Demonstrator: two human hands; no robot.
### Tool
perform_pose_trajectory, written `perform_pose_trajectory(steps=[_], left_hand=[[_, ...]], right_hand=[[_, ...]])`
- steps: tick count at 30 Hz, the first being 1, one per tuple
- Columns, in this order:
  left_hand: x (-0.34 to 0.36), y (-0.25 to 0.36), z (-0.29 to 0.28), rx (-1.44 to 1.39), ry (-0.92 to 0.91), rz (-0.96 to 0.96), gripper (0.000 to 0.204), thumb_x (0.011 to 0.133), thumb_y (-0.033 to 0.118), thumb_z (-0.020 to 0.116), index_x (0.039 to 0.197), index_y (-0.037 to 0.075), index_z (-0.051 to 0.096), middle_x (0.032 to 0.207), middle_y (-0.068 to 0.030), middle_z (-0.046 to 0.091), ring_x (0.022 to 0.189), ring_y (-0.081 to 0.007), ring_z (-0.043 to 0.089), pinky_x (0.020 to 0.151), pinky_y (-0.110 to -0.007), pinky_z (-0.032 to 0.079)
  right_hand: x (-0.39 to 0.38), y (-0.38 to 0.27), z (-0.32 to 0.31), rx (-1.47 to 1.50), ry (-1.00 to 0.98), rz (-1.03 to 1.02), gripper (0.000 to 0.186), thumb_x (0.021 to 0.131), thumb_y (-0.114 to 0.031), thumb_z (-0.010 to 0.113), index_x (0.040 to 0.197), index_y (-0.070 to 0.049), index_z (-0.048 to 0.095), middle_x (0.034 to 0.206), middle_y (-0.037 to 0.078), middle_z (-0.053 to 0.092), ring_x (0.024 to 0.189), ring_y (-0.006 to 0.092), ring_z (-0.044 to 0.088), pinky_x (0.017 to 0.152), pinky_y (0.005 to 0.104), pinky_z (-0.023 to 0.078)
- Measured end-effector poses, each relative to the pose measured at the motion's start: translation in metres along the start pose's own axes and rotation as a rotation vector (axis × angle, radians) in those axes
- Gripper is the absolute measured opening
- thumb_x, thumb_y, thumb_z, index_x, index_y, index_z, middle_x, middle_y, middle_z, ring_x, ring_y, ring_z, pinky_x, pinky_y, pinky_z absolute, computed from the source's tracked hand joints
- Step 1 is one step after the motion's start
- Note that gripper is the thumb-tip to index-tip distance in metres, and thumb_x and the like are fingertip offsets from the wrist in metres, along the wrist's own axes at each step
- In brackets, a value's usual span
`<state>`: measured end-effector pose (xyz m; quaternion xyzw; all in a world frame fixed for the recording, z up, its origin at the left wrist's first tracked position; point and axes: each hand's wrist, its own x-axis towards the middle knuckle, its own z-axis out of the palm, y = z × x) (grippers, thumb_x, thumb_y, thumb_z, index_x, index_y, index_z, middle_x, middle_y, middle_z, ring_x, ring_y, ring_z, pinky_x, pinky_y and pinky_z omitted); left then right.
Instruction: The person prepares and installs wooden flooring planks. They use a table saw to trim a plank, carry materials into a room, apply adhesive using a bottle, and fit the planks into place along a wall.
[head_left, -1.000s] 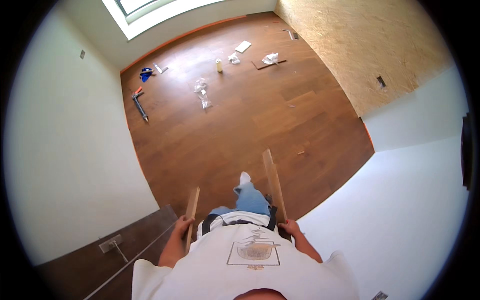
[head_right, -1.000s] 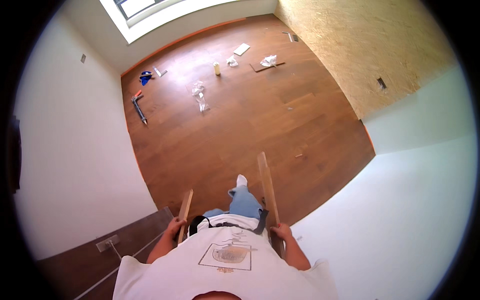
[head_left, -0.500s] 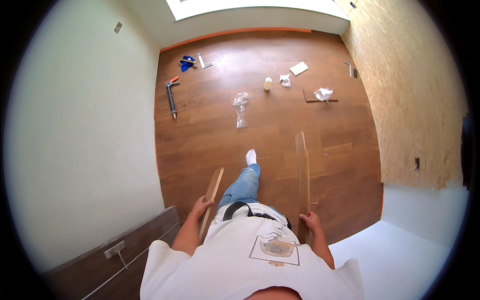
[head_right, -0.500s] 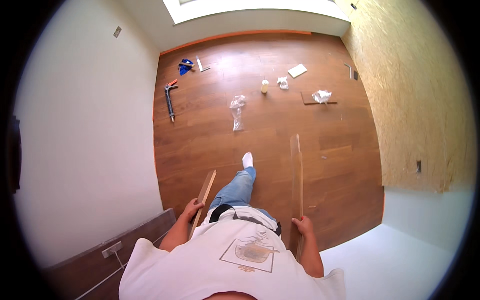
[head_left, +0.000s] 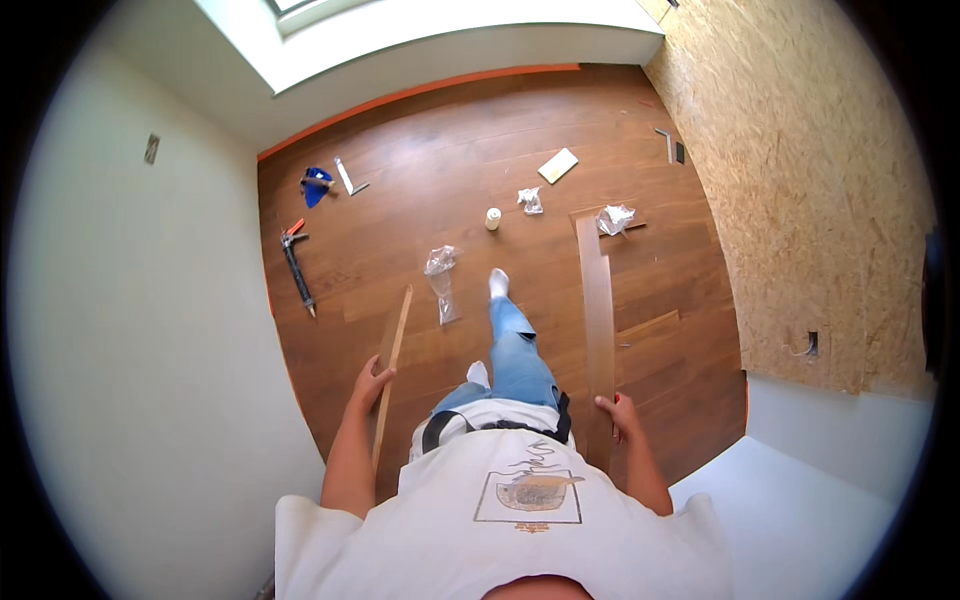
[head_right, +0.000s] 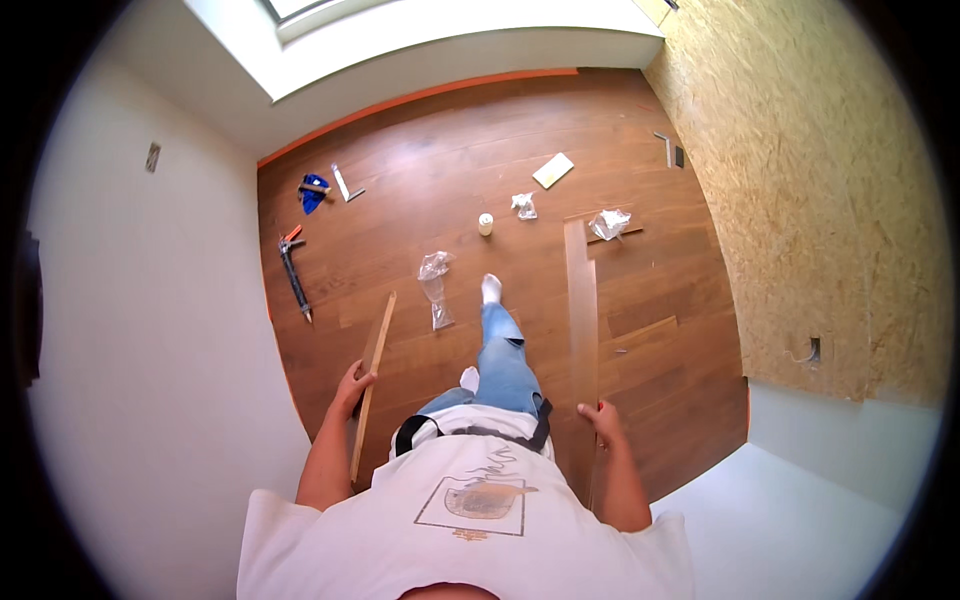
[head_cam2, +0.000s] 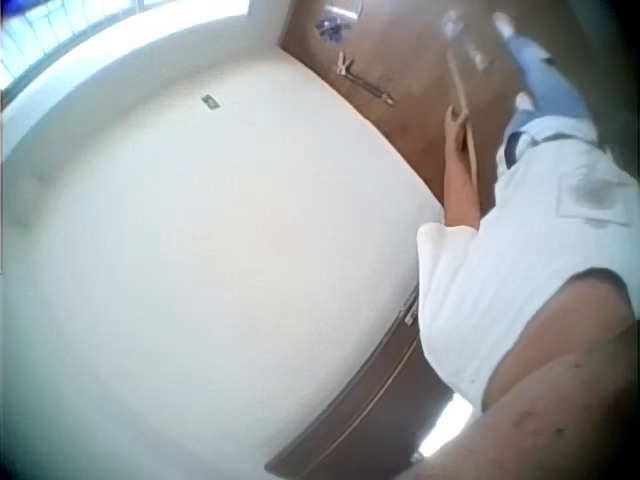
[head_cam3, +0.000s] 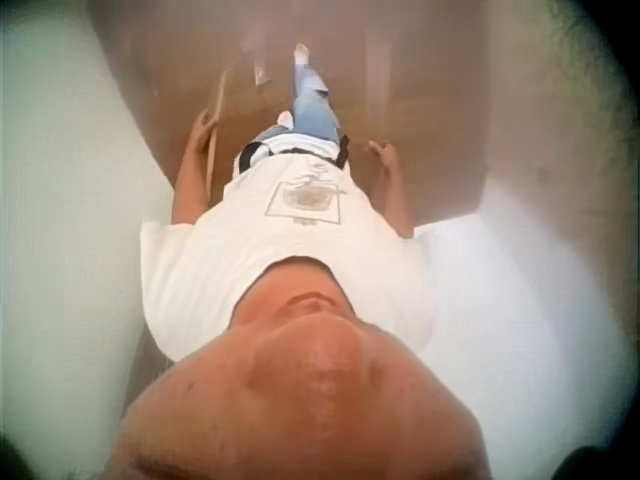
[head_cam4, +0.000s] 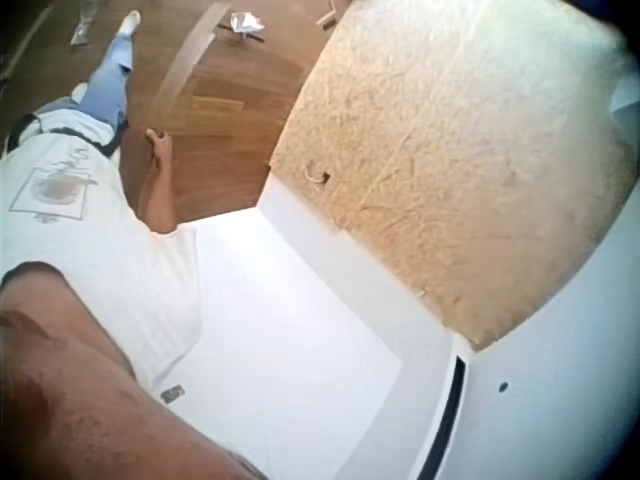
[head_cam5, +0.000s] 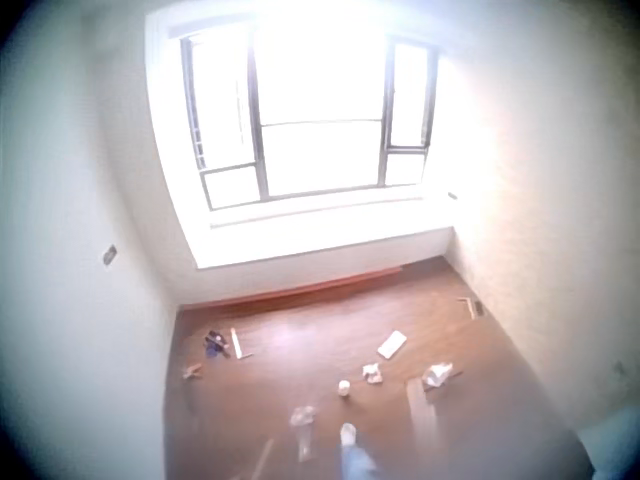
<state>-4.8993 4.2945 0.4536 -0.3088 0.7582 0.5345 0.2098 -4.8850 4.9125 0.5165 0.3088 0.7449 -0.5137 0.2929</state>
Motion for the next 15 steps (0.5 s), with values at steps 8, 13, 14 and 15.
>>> perform_pose_trajectory(steps=[8,13,14,15], left_hand=[[0.051,0.070,-0.021,-0.163,0.030,-0.245,0.084,0.084,0.037,0.075,0.151,-0.002,0.041,0.137,-0.0186,0.057,0.125,-0.0262,0.055,0.107,-0.037,0.043],[0.089,0.133,-0.035,-0.297,0.041,-0.267,0.079,0.084,0.034,0.075,0.148,-0.001,0.046,0.131,-0.0136,0.060,0.119,-0.0229,0.057,0.101,-0.035,0.045],[0.098,0.138,-0.041,-0.329,0.074,-0.279,0.072,0.085,0.032,0.074,0.144,0.001,0.049,0.125,-0.0090,0.062,0.112,-0.0200,0.058,0.095,-0.034,0.046],[0.111,0.135,-0.048,-0.367,0.122,-0.264,0.067,0.086,0.031,0.073,0.142,0.002,0.051,0.122,-0.0080,0.062,0.109,-0.0194,0.059,0.092,-0.034,0.048]], right_hand=[[0.195,-0.169,-0.051,0.182,-0.066,0.018,0.049,0.086,-0.040,0.077,0.111,0.002,0.069,0.096,0.010,0.073,0.084,0.0195,0.069,0.074,0.0368,0.056],[0.290,-0.286,-0.074,0.291,-0.061,0.085,0.050,0.086,-0.042,0.077,0.111,0.001,0.069,0.095,0.010,0.072,0.082,0.0201,0.069,0.073,0.0365,0.056],[0.314,-0.302,-0.077,0.297,-0.058,0.069,0.050,0.087,-0.042,0.077,0.111,0.001,0.069,0.095,0.009,0.072,0.082,0.0200,0.069,0.073,0.0362,0.056],[0.341,-0.322,-0.081,0.306,-0.059,0.043,0.049,0.087,-0.042,0.077,0.111,0.000,0.069,0.095,0.009,0.072,0.082,0.0200,0.069,0.073,0.0360,0.056]])
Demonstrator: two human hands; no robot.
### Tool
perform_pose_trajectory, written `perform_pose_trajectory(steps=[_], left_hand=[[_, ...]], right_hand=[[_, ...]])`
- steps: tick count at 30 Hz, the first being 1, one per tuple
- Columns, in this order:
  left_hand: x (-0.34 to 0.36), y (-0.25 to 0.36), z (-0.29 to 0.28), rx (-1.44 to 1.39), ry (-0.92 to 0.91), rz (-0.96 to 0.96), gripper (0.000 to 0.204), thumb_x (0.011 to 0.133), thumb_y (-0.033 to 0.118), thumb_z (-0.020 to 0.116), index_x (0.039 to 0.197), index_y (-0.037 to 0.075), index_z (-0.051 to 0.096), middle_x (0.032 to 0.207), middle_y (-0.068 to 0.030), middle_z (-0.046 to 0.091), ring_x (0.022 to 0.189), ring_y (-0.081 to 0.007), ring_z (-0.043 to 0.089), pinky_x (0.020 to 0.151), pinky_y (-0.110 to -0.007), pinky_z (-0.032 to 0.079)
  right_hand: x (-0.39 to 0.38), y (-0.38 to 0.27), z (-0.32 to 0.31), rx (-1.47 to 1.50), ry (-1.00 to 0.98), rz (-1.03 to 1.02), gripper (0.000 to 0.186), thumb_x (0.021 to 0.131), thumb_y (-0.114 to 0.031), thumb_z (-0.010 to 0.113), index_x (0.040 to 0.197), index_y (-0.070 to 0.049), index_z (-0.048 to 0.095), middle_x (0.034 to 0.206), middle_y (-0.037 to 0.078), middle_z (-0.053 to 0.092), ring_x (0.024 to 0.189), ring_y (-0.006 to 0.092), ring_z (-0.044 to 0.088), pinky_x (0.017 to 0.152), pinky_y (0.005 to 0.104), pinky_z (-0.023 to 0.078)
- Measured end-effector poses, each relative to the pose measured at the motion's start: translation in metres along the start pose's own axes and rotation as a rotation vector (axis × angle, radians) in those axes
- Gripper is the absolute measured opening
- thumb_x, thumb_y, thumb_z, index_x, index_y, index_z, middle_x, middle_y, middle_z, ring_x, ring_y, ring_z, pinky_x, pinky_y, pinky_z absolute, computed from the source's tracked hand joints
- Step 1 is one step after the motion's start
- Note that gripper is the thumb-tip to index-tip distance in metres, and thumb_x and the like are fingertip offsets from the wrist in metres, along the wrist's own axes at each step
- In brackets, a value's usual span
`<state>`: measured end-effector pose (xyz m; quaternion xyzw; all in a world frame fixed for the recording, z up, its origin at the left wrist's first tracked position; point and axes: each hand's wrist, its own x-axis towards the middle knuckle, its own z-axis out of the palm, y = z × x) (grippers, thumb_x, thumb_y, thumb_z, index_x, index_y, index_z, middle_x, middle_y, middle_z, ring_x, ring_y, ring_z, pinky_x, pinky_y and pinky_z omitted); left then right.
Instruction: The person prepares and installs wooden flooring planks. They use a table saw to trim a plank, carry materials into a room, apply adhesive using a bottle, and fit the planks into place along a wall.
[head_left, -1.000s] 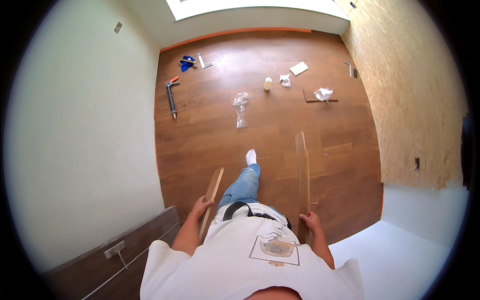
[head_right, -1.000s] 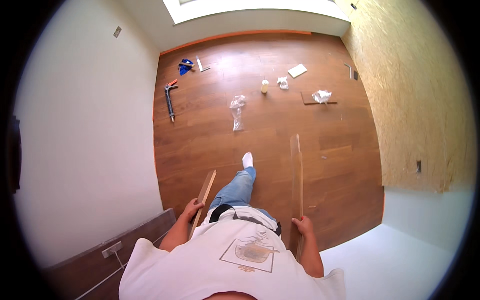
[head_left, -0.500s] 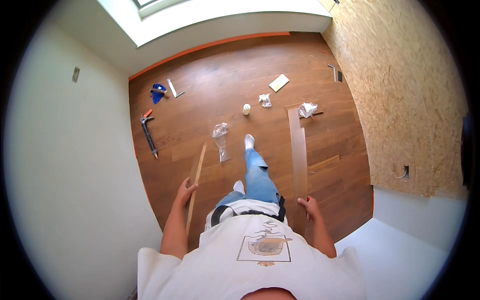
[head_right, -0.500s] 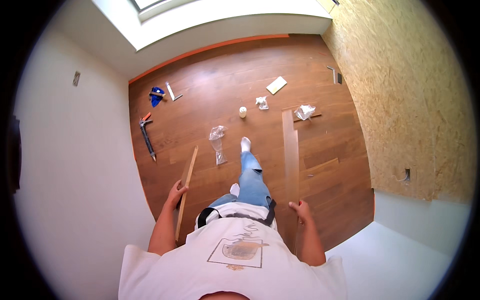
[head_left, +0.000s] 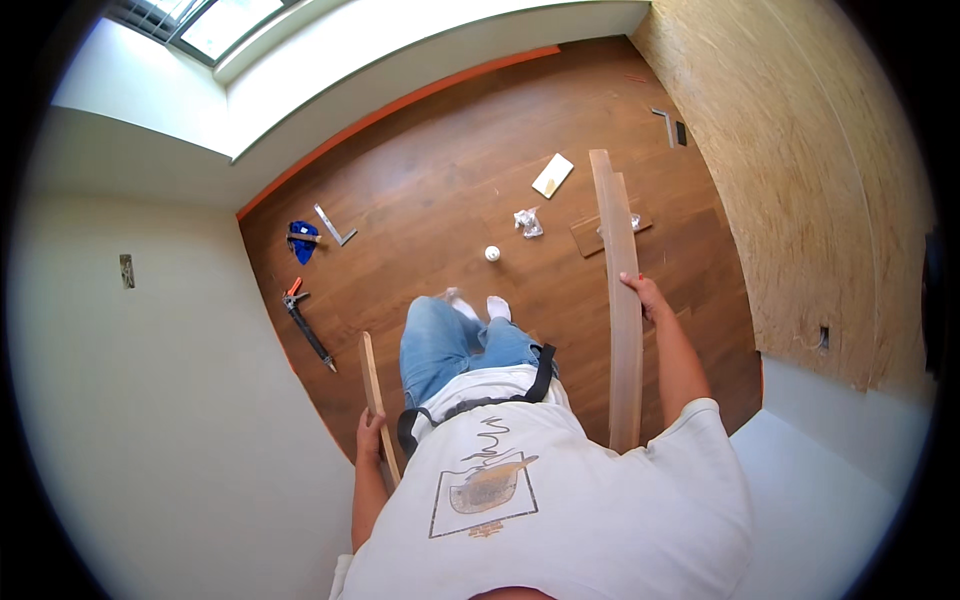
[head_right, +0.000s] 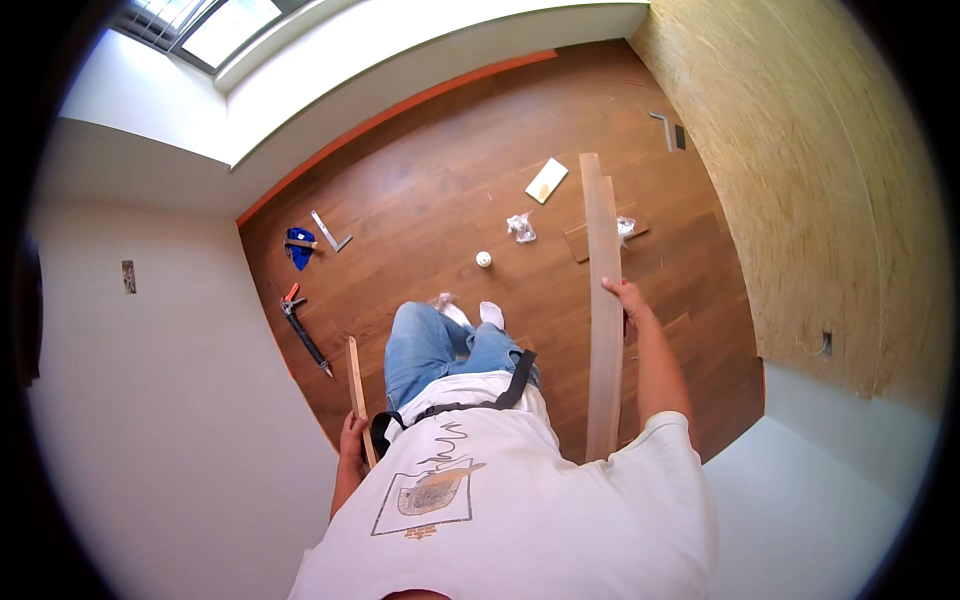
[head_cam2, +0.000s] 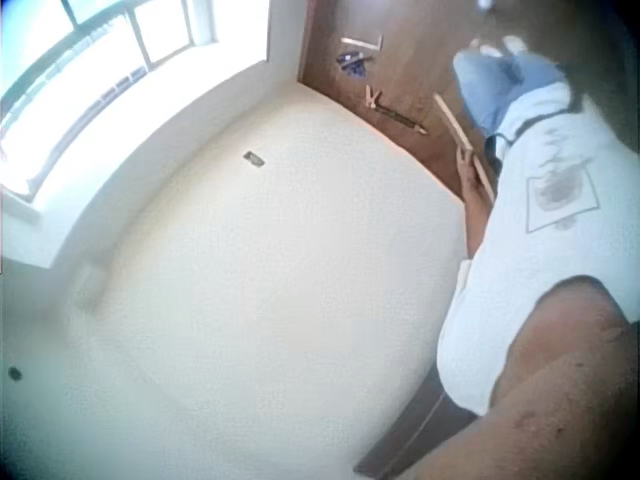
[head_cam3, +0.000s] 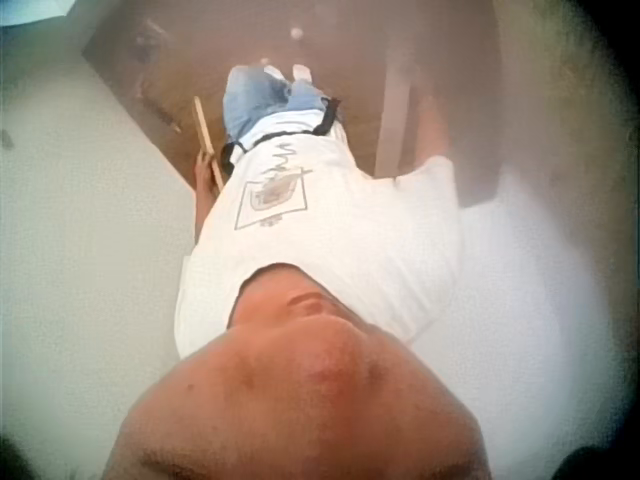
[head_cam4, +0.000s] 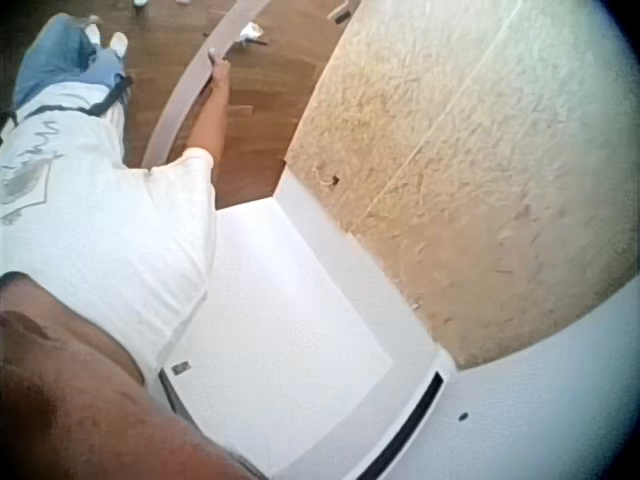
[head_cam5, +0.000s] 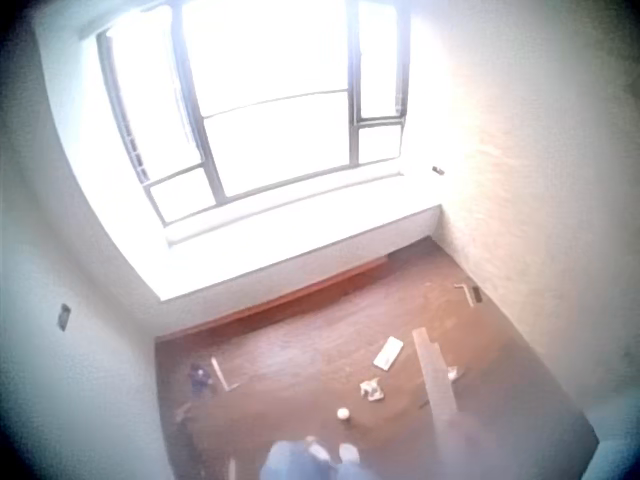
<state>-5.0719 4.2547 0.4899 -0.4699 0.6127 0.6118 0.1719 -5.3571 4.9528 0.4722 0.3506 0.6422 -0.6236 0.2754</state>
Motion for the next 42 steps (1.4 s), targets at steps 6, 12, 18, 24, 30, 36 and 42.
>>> perform_pose_trajectory(steps=[6,12,18,24,30,36,42], left_hand=[[0.067,0.115,0.003,-0.054,-0.012,-0.073,0.066,0.089,0.030,0.072,0.142,-0.001,0.049,0.127,-0.0124,0.061,0.116,-0.0224,0.059,0.099,-0.034,0.046],[0.210,0.230,-0.007,0.032,-0.002,0.005,0.067,0.087,0.029,0.072,0.142,-0.002,0.049,0.123,-0.0110,0.062,0.112,-0.0211,0.059,0.099,-0.033,0.045],[0.251,0.404,-0.005,0.120,0.003,-0.038,0.066,0.087,0.026,0.070,0.144,0.001,0.048,0.123,-0.0108,0.063,0.111,-0.0207,0.061,0.096,-0.034,0.048],[0.304,0.480,-0.005,0.117,0.020,-0.051,0.061,0.091,0.028,0.068,0.142,0.001,0.048,0.121,-0.0119,0.063,0.107,-0.0225,0.062,0.093,-0.036,0.051],[0.332,0.535,0.031,0.000,0.087,-0.138,0.054,0.094,0.030,0.066,0.139,0.005,0.051,0.113,-0.0081,0.063,0.102,-0.0209,0.063,0.089,-0.035,0.052],[0.407,0.561,0.063,-0.269,0.256,-0.286,0.039,0.092,0.050,0.066,0.108,0.016,0.055,0.072,-0.0017,0.054,0.059,-0.0140,0.053,0.053,-0.027,0.044],[0.554,0.590,0.071,-0.216,0.408,-0.250,0.043,0.093,0.054,0.065,0.098,0.013,0.055,0.073,-0.0026,0.057,0.063,-0.0151,0.056,0.057,-0.028,0.048]], right_hand=[[0.103,-0.123,0.040,0.168,-0.011,0.080,0.039,0.089,-0.037,0.075,0.106,-0.003,0.069,0.091,0.009,0.072,0.078,0.0200,0.069,0.069,0.0366,0.057],[0.209,-0.202,0.087,0.299,0.023,0.046,0.040,0.092,-0.039,0.071,0.112,-0.005,0.065,0.093,0.011,0.071,0.077,0.0258,0.070,0.068,0.0408,0.060],[0.279,-0.300,0.138,0.270,0.171,0.045,0.044,0.089,-0.041,0.074,0.115,-0.006,0.066,0.101,0.011,0.071,0.092,0.0266,0.069,0.080,0.0437,0.058],[0.376,-0.385,0.187,0.450,0.237,-0.003,0.043,0.087,-0.041,0.077,0.113,-0.010,0.063,0.101,0.010,0.069,0.090,0.0256,0.067,0.078,0.0429,0.056],[0.472,-0.450,0.253,0.611,0.319,0.073,0.031,0.085,-0.040,0.080,0.096,-0.018,0.061,0.081,-0.001,0.067,0.059,0.0131,0.059,0.047,0.0295,0.044],[0.632,-0.481,0.295,0.673,0.260,0.179,0.027,0.086,-0.029,0.083,0.085,-0.018,0.058,0.072,-0.004,0.059,0.045,0.0067,0.043,0.035,0.0207,0.027],[0.786,-0.446,0.335,0.662,0.420,0.139,0.024,0.086,-0.030,0.083,0.092,-0.015,0.065,0.081,-0.003,0.067,0.053,0.0064,0.050,0.041,0.0215,0.027]])
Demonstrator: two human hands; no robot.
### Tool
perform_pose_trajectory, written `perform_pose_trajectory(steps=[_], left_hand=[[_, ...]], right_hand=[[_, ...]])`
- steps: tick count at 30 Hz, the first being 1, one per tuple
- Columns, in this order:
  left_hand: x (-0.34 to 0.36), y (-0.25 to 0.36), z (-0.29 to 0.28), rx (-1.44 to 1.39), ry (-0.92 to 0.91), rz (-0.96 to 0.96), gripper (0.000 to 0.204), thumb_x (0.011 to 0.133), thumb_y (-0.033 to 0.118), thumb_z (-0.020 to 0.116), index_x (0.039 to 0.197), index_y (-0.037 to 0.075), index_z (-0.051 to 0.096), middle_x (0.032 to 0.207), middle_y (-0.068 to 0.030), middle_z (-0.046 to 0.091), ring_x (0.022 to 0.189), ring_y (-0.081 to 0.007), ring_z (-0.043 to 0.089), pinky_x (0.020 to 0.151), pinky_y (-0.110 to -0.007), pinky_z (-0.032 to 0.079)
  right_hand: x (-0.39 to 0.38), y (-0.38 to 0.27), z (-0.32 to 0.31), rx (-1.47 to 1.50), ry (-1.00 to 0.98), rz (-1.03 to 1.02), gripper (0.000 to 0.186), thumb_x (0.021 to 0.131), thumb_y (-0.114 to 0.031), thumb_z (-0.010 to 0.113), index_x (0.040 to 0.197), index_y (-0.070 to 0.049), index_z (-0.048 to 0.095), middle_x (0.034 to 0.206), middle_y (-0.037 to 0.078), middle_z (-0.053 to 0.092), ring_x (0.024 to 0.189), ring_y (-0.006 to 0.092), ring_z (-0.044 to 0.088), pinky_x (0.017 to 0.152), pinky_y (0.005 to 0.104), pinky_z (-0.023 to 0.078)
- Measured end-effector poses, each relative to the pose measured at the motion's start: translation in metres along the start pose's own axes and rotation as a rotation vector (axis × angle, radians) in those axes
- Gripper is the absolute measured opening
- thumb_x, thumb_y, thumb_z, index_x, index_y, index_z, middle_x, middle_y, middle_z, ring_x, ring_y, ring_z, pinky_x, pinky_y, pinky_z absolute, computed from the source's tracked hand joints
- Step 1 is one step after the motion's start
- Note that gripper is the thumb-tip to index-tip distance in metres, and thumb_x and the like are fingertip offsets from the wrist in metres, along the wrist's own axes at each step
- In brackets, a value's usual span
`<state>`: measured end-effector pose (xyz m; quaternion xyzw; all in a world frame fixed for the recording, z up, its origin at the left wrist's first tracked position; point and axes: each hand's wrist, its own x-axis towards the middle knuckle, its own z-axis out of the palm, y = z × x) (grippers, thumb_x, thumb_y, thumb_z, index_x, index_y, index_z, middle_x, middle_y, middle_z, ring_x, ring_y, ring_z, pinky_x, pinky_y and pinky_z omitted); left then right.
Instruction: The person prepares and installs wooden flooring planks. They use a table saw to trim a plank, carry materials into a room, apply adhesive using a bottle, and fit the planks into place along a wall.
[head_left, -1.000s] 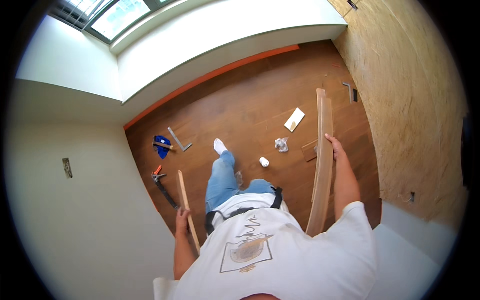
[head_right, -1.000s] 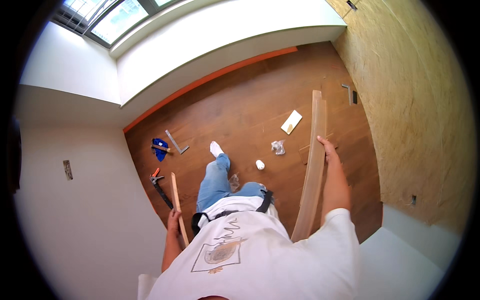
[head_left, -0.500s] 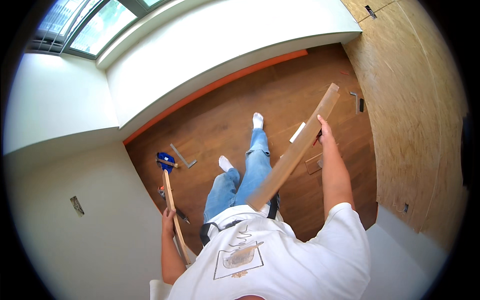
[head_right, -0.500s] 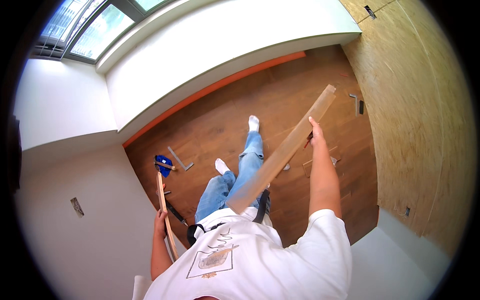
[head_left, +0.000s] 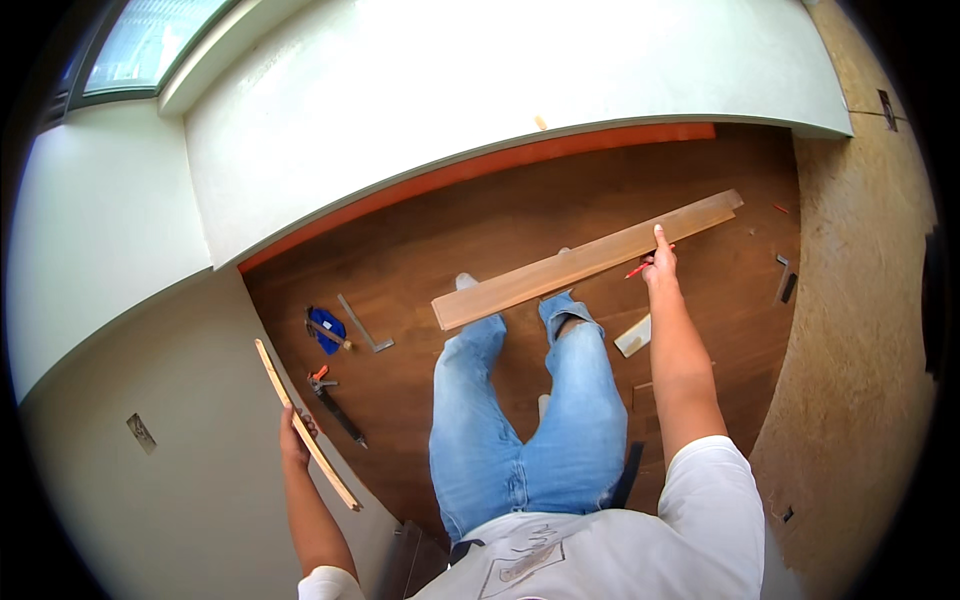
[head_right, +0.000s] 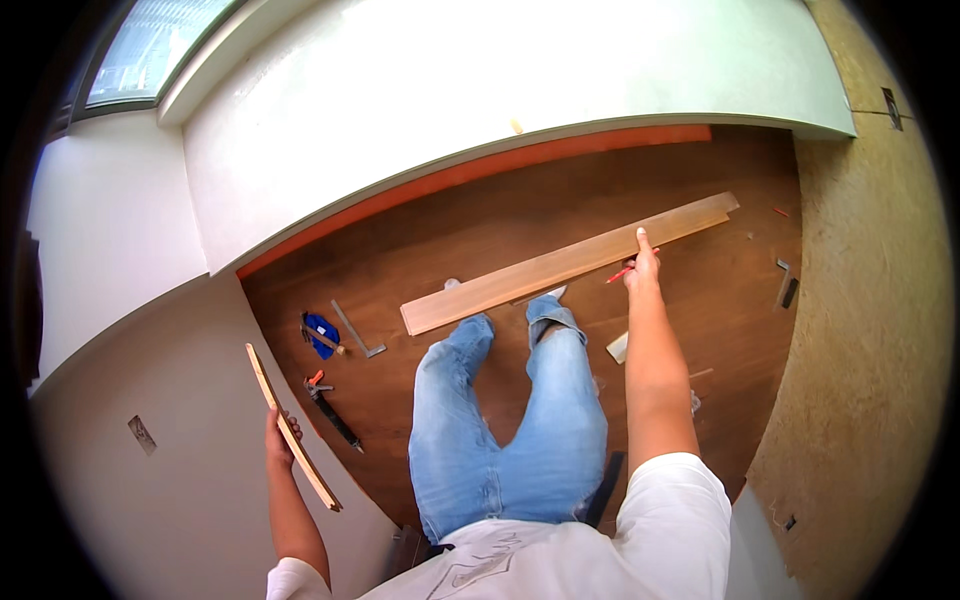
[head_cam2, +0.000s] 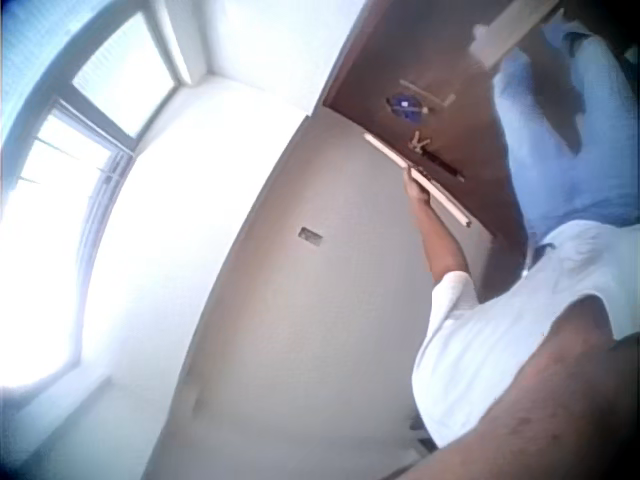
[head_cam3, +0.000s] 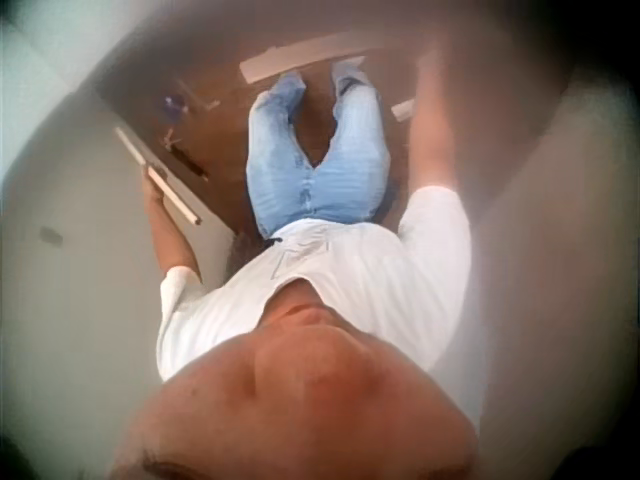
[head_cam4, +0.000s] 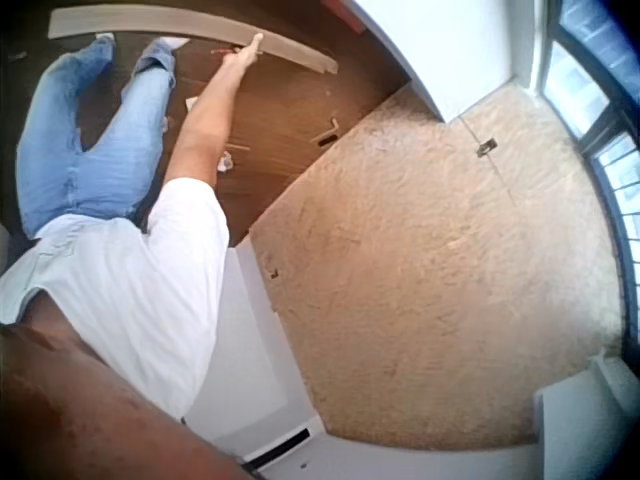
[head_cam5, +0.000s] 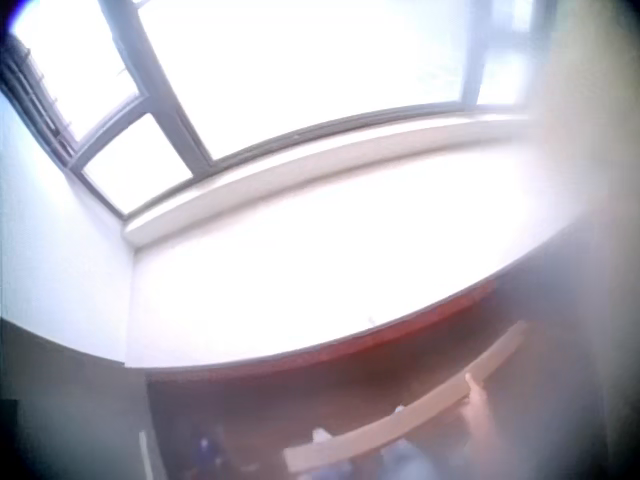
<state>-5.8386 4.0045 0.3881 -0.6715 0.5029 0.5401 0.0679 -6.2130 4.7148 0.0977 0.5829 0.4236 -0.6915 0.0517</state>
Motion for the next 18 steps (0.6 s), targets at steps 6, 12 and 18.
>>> perform_pose_trajectory(steps=[6,12,18], left_hand=[[0.193,-0.001,0.077,0.127,-0.043,-0.003,0.047,0.094,0.060,0.058,0.092,0.013,0.061,0.075,-0.0049,0.063,0.065,-0.0213,0.062,0.064,-0.036,0.054],[0.379,-0.075,0.137,0.133,0.010,0.102,0.051,0.092,0.058,0.062,0.102,0.008,0.069,0.078,-0.0020,0.064,0.068,-0.0165,0.061,0.060,-0.030,0.046],[0.493,-0.161,0.234,0.437,0.362,0.292,0.075,0.086,0.064,0.063,0.111,-0.006,0.073,0.105,-0.0229,0.073,0.101,-0.0317,0.069,0.089,-0.042,0.051]], right_hand=[[0.137,0.066,0.065,-0.005,0.077,-0.030,0.031,0.084,-0.028,0.086,0.095,-0.013,0.063,0.085,-0.001,0.064,0.057,0.0088,0.046,0.042,0.0224,0.027],[0.253,0.138,0.081,-0.015,-0.035,-0.095,0.021,0.087,-0.028,0.083,0.096,-0.016,0.069,0.088,-0.004,0.065,0.051,0.0069,0.034,0.042,0.0214,0.023],[0.362,0.144,0.059,-0.108,-0.389,-0.184,0.033,0.094,-0.038,0.073,0.118,-0.017,0.067,0.114,0.003,0.070,0.070,0.0163,0.055,0.053,0.0335,0.049]])
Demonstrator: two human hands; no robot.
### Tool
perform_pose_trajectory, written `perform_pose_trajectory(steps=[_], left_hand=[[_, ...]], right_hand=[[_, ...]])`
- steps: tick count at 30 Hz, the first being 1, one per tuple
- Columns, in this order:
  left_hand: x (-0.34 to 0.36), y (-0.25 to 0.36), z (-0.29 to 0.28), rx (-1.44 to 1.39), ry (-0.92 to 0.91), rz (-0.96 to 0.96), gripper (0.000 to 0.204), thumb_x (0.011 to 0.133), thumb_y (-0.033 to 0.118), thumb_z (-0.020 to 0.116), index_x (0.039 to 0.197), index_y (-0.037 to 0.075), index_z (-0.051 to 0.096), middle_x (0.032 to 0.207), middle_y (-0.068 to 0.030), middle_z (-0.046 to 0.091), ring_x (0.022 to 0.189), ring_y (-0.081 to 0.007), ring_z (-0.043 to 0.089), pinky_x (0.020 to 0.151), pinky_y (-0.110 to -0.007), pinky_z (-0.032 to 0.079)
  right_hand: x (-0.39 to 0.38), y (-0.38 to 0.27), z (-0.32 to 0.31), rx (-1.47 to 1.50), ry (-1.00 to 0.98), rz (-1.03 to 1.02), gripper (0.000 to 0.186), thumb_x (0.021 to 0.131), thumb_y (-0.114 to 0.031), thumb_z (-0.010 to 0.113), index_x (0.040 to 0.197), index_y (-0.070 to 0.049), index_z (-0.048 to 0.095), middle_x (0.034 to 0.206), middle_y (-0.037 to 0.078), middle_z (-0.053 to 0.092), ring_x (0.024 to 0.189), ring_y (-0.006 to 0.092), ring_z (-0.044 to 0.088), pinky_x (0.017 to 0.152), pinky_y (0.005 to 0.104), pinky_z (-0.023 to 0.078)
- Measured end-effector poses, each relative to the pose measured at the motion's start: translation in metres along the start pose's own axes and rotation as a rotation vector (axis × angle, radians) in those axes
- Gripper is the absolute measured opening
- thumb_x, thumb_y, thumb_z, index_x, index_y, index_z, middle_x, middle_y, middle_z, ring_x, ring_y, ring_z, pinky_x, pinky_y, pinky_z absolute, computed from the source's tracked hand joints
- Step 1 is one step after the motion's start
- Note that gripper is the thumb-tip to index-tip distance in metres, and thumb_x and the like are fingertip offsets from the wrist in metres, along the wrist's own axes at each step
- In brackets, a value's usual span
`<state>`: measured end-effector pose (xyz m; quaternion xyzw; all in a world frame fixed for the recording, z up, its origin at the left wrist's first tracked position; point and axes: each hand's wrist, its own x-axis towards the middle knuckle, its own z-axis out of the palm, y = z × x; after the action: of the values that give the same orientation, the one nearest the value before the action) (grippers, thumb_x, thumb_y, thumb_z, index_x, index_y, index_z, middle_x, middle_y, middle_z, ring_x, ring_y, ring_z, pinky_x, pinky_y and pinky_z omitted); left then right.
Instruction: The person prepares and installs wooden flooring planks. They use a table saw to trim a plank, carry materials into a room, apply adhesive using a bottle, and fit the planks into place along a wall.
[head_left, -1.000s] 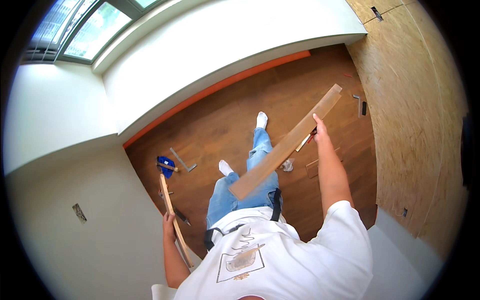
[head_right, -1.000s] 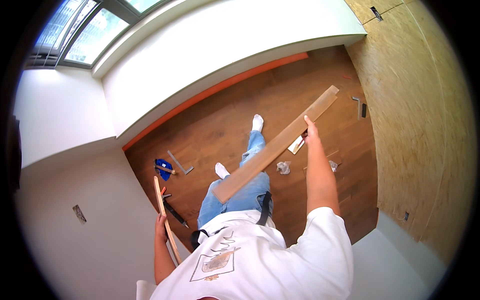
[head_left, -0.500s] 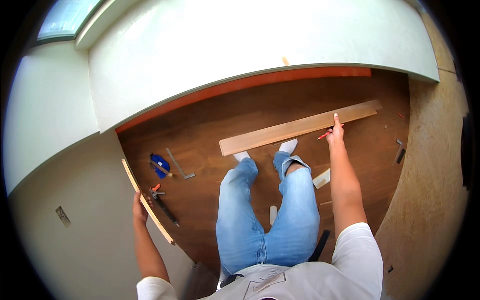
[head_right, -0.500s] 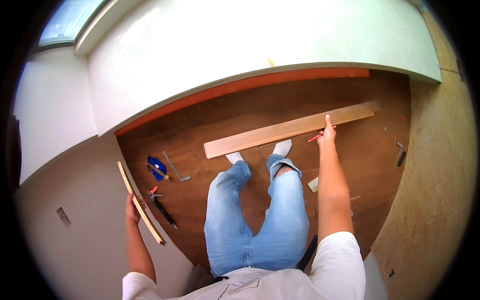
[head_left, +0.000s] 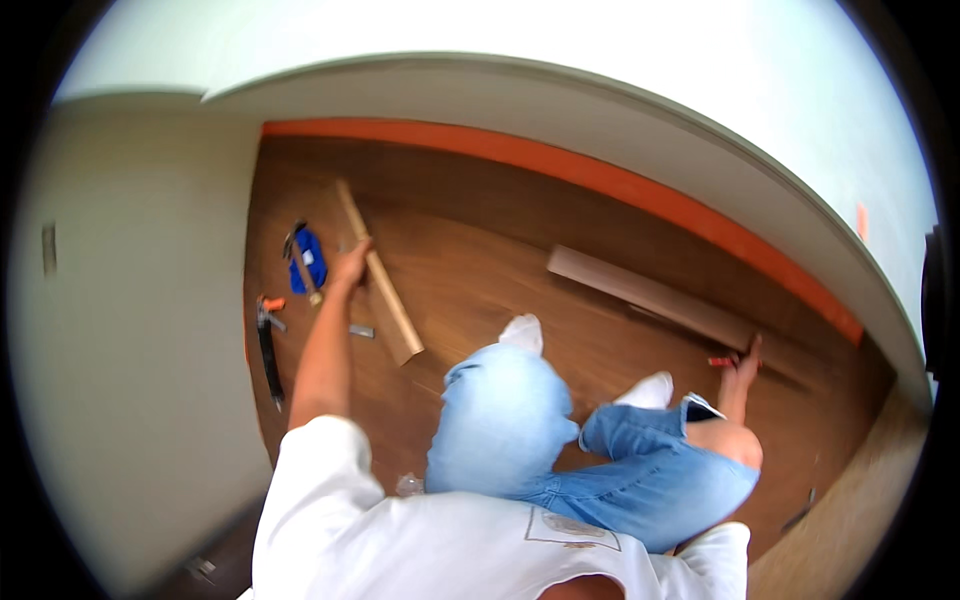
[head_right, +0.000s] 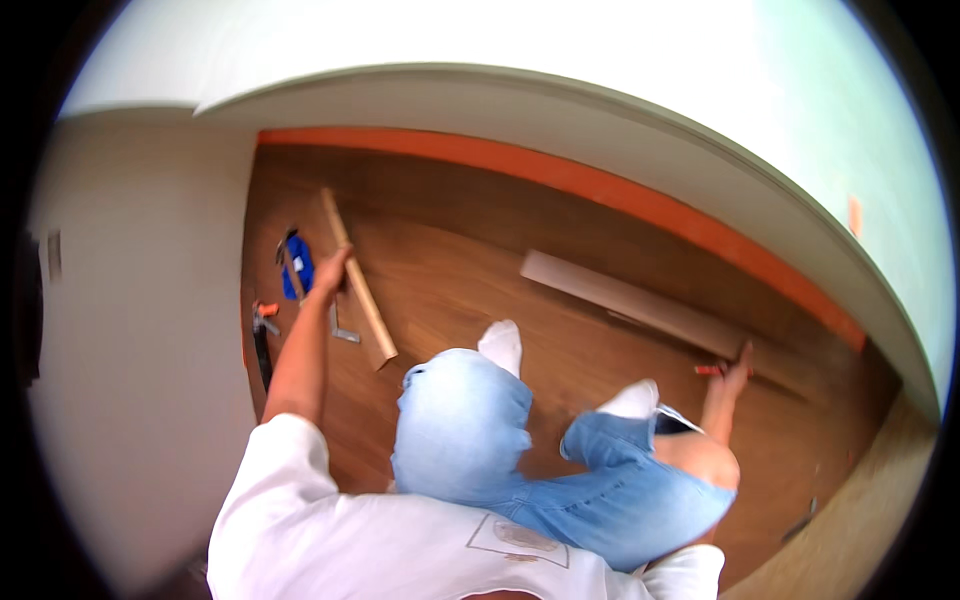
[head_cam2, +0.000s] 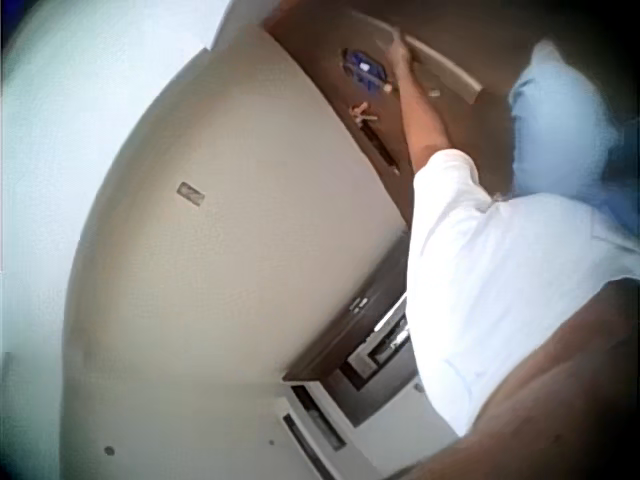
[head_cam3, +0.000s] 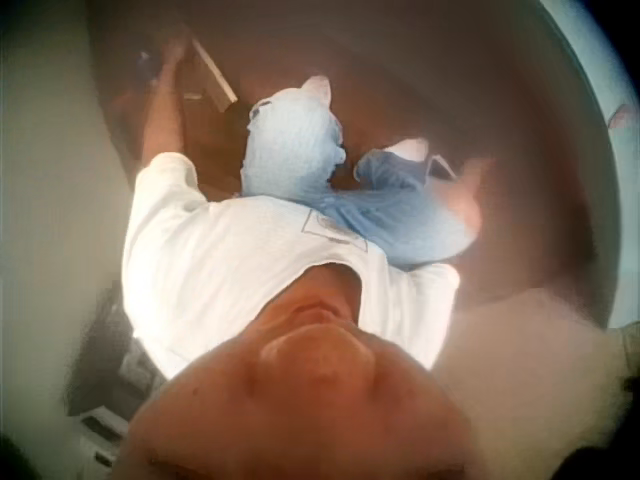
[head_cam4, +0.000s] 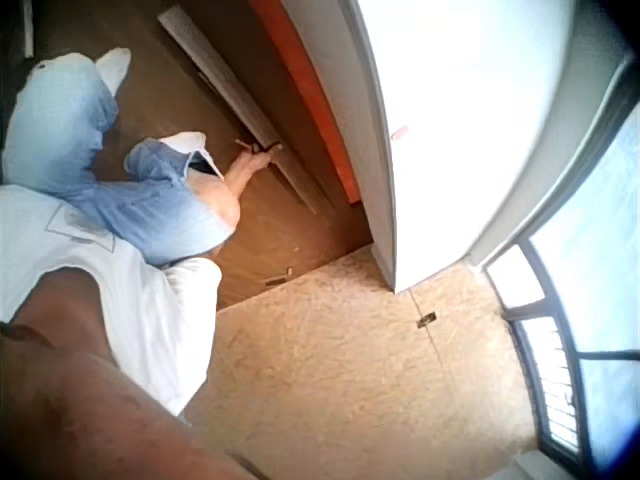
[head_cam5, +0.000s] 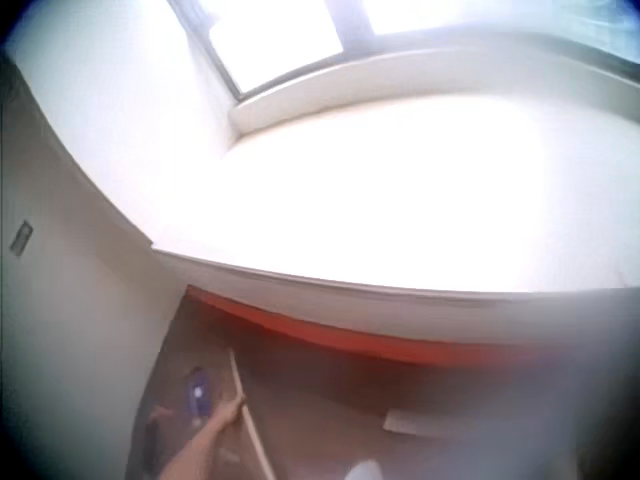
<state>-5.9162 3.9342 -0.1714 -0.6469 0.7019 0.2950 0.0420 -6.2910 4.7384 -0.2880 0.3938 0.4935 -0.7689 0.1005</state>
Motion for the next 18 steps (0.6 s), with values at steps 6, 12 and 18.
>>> perform_pose_trajectory(steps=[6,12,18], left_hand=[[0.031,-0.022,0.033,0.093,-0.020,-0.052,0.084,0.084,0.064,0.065,0.114,-0.014,0.067,0.120,-0.0340,0.065,0.118,-0.0421,0.063,0.103,-0.045,0.049],[-0.027,0.015,0.081,-0.010,0.062,-0.209,0.110,0.080,0.060,0.068,0.150,-0.013,0.025,0.137,-0.0282,0.058,0.126,-0.0383,0.060,0.105,-0.044,0.048],[-0.008,-0.042,0.083,0.046,0.192,-0.212,0.108,0.080,0.060,0.068,0.150,-0.012,0.027,0.136,-0.0272,0.059,0.124,-0.0397,0.060,0.106,-0.042,0.048]], right_hand=[[-0.006,0.048,-0.008,-0.253,-0.087,0.029,0.046,0.096,-0.051,0.065,0.128,-0.018,0.061,0.110,-0.002,0.069,0.051,0.0115,0.037,0.040,0.0349,0.050],[0.018,-0.002,-0.046,-0.319,-0.055,0.040,0.059,0.093,-0.056,0.068,0.131,-0.013,0.060,0.106,0.003,0.070,0.053,0.0123,0.049,0.041,0.0236,0.029],[-0.024,0.024,-0.022,-0.497,0.051,0.039,0.069,0.090,-0.060,0.068,0.137,-0.011,0.055,0.106,0.008,0.070,0.064,0.0179,0.060,0.043,0.0239,0.036]])
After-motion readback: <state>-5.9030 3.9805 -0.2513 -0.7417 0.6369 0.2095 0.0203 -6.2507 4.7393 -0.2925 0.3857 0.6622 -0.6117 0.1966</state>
